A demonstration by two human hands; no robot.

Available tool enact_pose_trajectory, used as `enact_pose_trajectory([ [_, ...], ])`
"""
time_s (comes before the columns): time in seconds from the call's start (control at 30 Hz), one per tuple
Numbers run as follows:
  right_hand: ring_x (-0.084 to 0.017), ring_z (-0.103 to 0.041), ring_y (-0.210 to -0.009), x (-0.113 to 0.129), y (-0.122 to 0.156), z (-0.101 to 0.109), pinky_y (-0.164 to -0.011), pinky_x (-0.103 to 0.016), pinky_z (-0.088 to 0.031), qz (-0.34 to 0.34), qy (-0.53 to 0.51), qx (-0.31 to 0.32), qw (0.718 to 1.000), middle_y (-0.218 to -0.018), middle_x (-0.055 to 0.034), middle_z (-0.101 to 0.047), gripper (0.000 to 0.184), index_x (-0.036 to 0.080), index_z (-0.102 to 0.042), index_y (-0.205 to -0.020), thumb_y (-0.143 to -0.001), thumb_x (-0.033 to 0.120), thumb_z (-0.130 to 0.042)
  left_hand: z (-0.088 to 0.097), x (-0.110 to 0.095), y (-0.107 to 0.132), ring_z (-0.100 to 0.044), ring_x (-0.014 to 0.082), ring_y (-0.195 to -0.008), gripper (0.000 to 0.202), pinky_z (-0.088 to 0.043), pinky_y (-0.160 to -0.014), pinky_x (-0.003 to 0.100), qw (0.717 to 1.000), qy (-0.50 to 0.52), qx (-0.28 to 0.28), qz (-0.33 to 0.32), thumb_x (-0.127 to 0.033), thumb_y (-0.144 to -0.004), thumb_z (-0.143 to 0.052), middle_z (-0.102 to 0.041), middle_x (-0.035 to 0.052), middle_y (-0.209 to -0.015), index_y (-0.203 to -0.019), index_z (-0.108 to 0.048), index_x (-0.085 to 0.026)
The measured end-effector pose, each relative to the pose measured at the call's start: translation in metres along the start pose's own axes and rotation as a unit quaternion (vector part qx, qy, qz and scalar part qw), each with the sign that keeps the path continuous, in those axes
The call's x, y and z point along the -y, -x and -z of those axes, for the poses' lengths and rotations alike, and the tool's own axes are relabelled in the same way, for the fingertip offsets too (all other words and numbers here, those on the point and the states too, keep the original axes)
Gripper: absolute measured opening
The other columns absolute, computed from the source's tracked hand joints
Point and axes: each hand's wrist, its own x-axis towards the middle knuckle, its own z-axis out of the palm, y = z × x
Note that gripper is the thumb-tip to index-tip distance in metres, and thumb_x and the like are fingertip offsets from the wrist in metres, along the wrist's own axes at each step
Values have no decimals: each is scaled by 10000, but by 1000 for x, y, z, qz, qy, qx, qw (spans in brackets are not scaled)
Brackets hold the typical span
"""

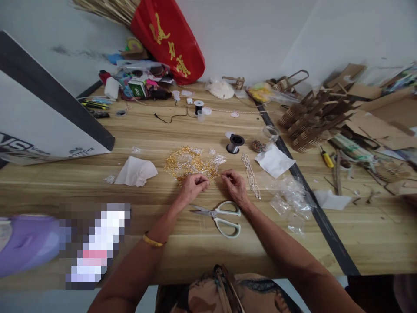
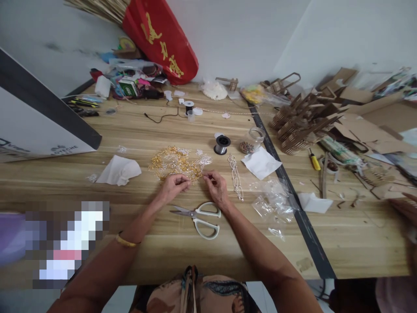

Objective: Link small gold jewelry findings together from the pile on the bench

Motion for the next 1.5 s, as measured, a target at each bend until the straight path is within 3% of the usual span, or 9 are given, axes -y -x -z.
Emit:
enact_pose_trajectory([
  [0.2,-129,-566,-652,7,-13,15,-598,-219,-408,-1,104,124,987,-736,-22,-654,193,143,-644,-812,-830,294,-525,11,-3,-1,-548,90,-499,168,-463,-502,197,996,-53,65,7,-284,-702,-632,-615,6,-574,-702,-627,-116],
  [0.33,-122,-565,-633,18,-15,23,-577,-206,-354,2,232,238,943,-734,-3,-668,130,176,-655,-825,-822,232,-538,14,-5,3,-549,98,-472,186,-437,-498,198,982,-148,118,2,-281,-761,-555,-638,15,-573,-732,-648,-123],
  [0.47,-139,-595,-656,35,-9,24,-569,-215,-321,11,328,305,894,-760,-17,-683,116,209,-666,-839,-832,224,-551,14,-12,10,-543,113,-452,191,-388,-497,200,950,-279,141,-8,-252,-784,-519,-614,-10,-496,-765,-682,-154],
  [0.63,-151,-612,-676,44,-1,24,-564,-219,-303,2,392,323,861,-756,-22,-670,106,220,-649,-884,-852,233,-549,11,-21,16,-536,124,-472,177,-359,-522,212,921,-354,157,-39,-219,-784,-520,-608,-14,-500,-728,-682,-172],
  [0.8,-154,-616,-762,59,13,32,-609,-226,-337,40,443,275,852,-1006,-63,-621,215,208,-571,-1085,-874,229,-533,11,-28,20,-573,147,-582,140,-368,-575,225,904,-398,151,-43,-219,-781,-547,-660,16,-632,-779,-679,-171],
  [1.0,-180,-591,-843,84,42,39,-633,-241,-369,94,400,375,831,-915,-55,-609,196,224,-592,-1045,-895,341,-546,13,-30,19,-582,153,-608,113,-369,-587,230,893,-424,149,-38,-213,-770,-571,-664,22,-665,-821,-665,-177],
  [1.2,-176,-564,-833,80,60,38,-622,-247,-398,116,391,395,824,-978,-62,-584,258,245,-538,-1151,-894,245,-529,17,-21,15,-572,147,-592,104,-370,-580,228,890,-425,158,-50,-215,-759,-588,-660,16,-655,-816,-667,-181],
  [1.5,-167,-590,-810,90,62,61,-613,-240,-367,104,335,460,816,-903,-37,-617,222,242,-587,-1081,-860,227,-579,22,-23,12,-545,135,-575,96,-355,-579,221,880,-440,174,-41,-192,-750,-586,-626,-6,-631,-823,-648,-186],
])
